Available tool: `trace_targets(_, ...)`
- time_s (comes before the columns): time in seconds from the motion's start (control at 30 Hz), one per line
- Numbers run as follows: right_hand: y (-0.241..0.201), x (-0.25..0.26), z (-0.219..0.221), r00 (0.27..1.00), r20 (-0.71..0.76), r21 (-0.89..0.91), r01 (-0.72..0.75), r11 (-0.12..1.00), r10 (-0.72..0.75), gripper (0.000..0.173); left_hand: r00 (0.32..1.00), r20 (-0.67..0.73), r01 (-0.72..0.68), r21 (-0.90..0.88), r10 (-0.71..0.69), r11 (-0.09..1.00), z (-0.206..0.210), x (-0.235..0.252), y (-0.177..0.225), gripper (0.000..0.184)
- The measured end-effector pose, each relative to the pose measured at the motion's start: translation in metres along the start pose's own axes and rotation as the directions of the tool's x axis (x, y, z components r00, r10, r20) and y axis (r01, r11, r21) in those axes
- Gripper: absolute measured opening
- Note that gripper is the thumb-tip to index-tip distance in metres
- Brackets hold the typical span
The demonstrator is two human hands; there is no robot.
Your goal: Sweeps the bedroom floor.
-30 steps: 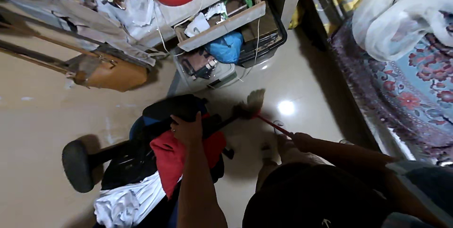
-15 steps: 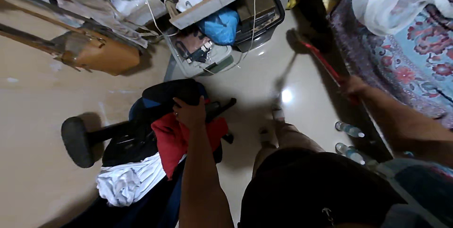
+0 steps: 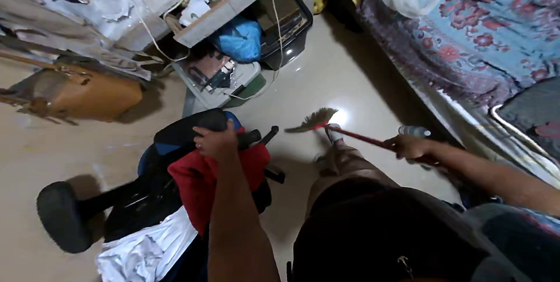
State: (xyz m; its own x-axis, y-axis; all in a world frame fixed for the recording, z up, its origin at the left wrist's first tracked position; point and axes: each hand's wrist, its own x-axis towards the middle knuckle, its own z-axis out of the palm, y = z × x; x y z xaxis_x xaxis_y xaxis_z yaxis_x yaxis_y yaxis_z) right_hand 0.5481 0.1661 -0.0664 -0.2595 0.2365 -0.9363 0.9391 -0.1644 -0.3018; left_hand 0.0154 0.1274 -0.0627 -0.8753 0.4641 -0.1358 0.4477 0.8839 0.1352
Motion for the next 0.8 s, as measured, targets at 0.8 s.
trace_targets(0.8,0.064,-0.022,0.139,0.997,0.076,0.354,-0.029,0.935,0.003,0.041,1.0,-0.007,-0.015,0.013,0.015,1.0,0.005,-0.025,-0.006,0.11)
